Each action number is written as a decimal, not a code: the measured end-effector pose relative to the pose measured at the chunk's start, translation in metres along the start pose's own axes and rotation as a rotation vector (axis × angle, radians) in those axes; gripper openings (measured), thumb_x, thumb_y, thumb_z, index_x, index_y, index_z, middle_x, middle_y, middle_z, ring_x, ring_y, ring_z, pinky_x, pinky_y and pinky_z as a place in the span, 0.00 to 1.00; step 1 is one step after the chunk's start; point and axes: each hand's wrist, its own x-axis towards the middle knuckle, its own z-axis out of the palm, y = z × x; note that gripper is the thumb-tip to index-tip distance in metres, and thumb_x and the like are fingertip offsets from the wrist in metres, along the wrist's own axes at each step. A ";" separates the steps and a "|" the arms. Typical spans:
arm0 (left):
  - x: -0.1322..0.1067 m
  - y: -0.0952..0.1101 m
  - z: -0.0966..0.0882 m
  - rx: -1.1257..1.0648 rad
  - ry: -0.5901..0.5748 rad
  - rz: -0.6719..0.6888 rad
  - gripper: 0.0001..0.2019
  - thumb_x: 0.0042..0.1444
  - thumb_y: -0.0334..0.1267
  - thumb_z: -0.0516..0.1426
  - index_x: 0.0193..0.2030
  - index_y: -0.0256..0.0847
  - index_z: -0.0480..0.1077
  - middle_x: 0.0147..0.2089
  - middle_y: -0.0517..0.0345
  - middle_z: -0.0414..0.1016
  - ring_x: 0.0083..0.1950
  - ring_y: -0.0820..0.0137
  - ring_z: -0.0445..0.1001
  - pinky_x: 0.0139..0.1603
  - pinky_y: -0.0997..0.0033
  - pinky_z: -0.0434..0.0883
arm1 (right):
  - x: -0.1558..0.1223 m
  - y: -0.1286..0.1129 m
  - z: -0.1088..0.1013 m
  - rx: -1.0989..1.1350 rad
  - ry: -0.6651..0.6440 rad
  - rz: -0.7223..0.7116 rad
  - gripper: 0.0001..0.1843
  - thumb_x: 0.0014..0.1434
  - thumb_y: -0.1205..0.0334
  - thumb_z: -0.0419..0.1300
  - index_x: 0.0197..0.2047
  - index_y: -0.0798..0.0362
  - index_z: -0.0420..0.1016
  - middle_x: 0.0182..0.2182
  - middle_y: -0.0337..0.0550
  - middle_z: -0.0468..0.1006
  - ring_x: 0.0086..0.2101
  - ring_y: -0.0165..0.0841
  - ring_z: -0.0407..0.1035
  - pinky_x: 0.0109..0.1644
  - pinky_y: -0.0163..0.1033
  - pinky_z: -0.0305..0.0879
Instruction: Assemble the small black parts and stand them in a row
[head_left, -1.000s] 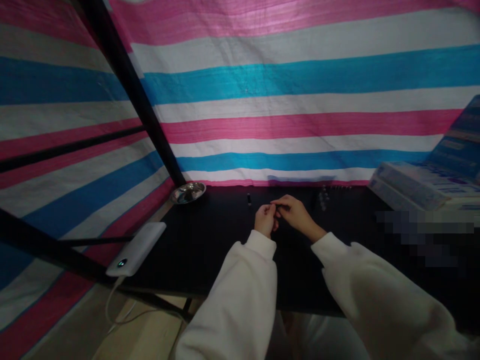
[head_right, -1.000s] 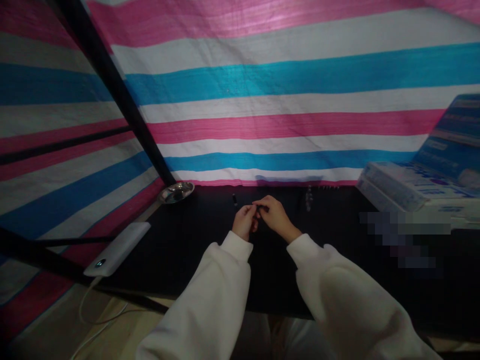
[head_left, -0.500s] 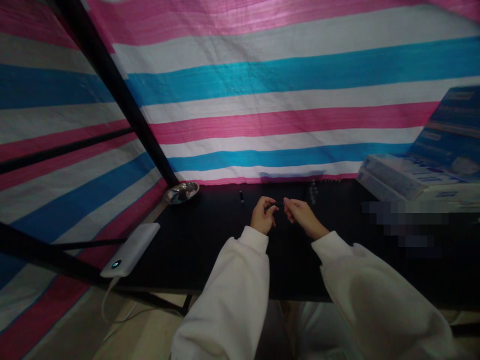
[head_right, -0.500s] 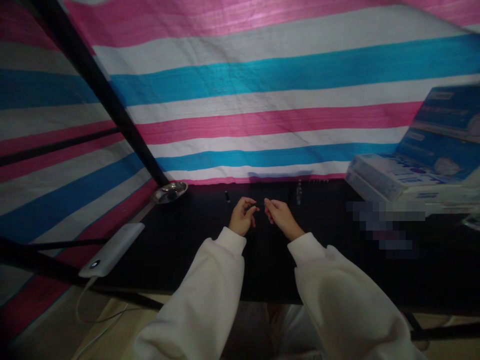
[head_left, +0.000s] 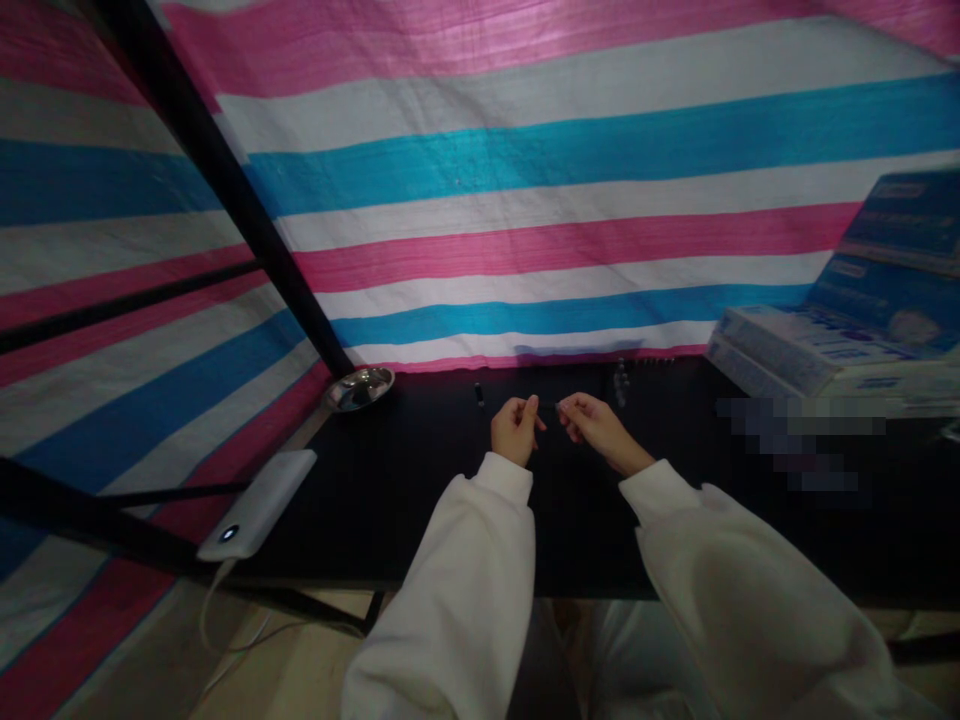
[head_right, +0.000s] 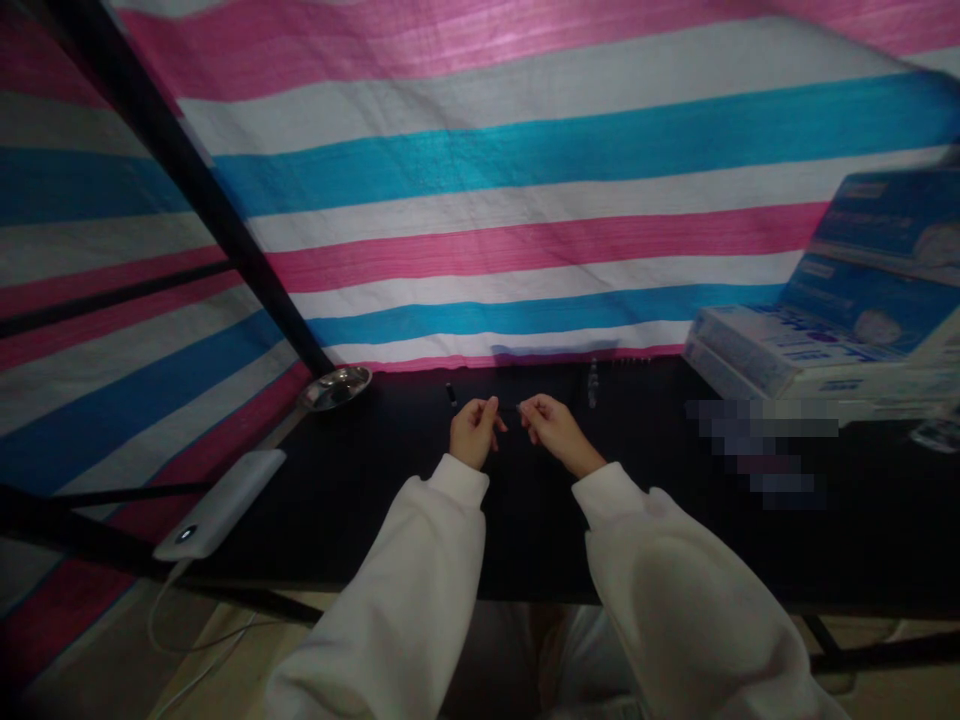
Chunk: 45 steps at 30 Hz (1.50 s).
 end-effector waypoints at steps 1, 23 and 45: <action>0.001 0.000 0.000 -0.006 0.022 -0.008 0.17 0.50 0.52 0.49 0.25 0.37 0.60 0.18 0.63 0.66 0.10 0.82 0.57 0.10 0.81 0.53 | 0.000 0.001 0.000 0.000 -0.009 -0.012 0.16 0.49 0.48 0.54 0.30 0.54 0.63 0.21 0.34 0.65 0.15 0.22 0.58 0.17 0.30 0.52; 0.003 0.001 0.001 -0.118 -0.010 -0.103 0.17 0.42 0.49 0.57 0.28 0.36 0.61 0.18 0.66 0.65 0.10 0.83 0.56 0.10 0.82 0.52 | -0.007 -0.007 -0.004 -0.452 0.070 -0.249 0.11 0.52 0.57 0.52 0.36 0.54 0.66 0.25 0.39 0.66 0.25 0.28 0.60 0.30 0.34 0.58; -0.001 -0.013 0.004 0.046 -0.262 -0.158 0.19 0.54 0.52 0.43 0.30 0.37 0.62 0.18 0.63 0.65 0.10 0.81 0.57 0.11 0.82 0.52 | 0.005 0.017 -0.060 -1.094 0.342 0.226 0.11 0.52 0.56 0.52 0.35 0.52 0.71 0.30 0.45 0.76 0.33 0.35 0.69 0.31 0.35 0.58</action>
